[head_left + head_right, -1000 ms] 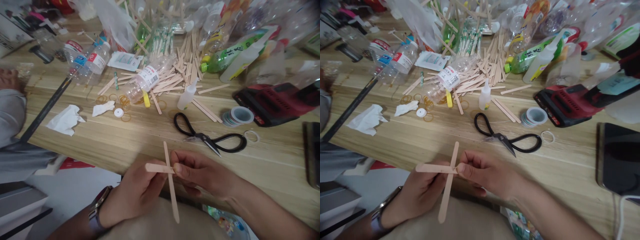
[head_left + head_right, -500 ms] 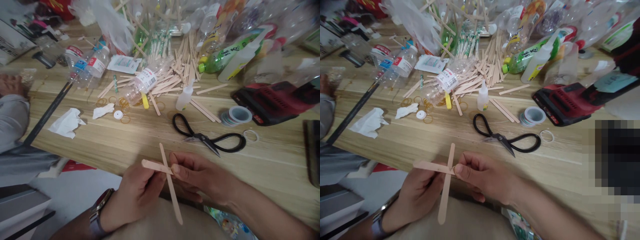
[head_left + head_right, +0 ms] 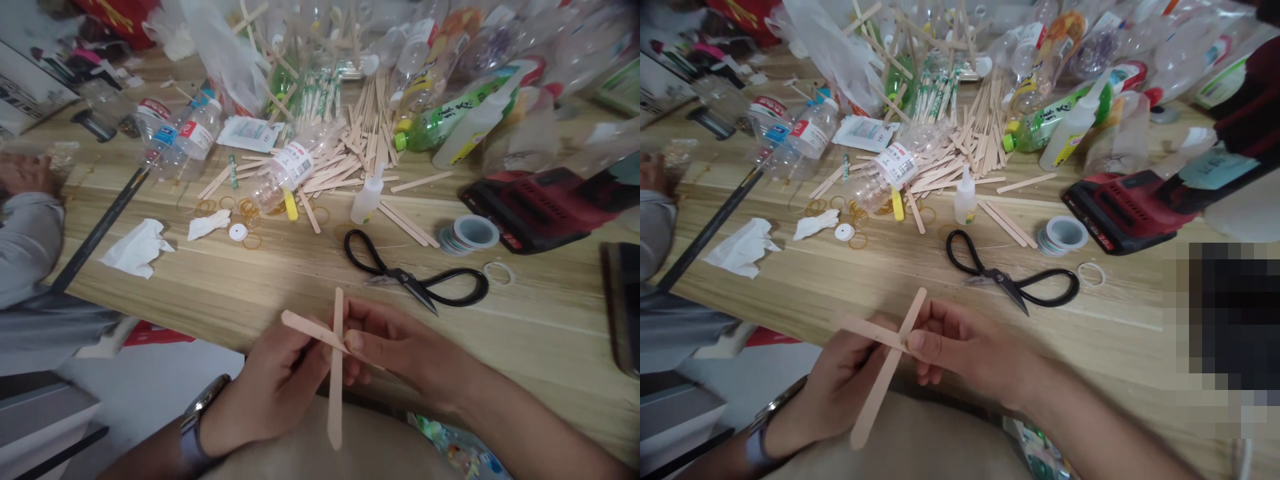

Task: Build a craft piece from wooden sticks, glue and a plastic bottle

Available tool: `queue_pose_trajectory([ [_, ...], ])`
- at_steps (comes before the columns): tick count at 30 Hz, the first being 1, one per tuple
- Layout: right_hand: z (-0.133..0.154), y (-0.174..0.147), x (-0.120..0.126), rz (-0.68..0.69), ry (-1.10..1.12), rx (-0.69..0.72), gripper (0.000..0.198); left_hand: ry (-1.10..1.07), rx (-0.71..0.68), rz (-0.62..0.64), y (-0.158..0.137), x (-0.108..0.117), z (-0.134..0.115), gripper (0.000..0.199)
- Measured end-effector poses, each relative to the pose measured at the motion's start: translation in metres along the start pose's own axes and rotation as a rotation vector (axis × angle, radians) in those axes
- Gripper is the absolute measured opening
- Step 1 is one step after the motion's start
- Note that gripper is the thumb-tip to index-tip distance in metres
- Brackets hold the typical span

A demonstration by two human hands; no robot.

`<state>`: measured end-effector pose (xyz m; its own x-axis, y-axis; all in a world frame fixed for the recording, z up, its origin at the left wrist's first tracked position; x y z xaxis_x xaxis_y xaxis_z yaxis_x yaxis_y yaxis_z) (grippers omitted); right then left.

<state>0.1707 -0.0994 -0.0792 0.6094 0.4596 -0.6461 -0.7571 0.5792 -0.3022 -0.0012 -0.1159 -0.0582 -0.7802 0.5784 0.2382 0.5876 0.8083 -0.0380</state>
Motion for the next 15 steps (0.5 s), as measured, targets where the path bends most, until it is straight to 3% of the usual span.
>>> queue_pose_trajectory([
  [3,0.0002,0.0008,-0.0010,0.016,0.137,0.058,0.027,0.063,0.119,-0.002,0.0015,0.0004,0.0020,0.029],
  [6,-0.0025,0.0013,-0.0019,0.062,0.296,0.075,0.019,0.149,0.154,0.000,0.0006,0.0016,0.0010,0.031],
  [15,-0.0092,0.0011,0.0001,0.087,0.349,-0.009,0.022,0.026,0.155,0.028,-0.0074,-0.0012,0.0023,0.030],
])
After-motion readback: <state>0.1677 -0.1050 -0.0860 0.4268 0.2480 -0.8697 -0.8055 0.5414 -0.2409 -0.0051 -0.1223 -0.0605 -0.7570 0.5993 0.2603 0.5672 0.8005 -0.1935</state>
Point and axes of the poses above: each hand's wrist, its own y-axis towards the middle knuckle, its own x-axis out of the back of the hand, z = x × y, the point moved 1 cm from there along y, towards the middle knuckle, and after that the axes turned 6 degrees about z, right-handed, at the moved point
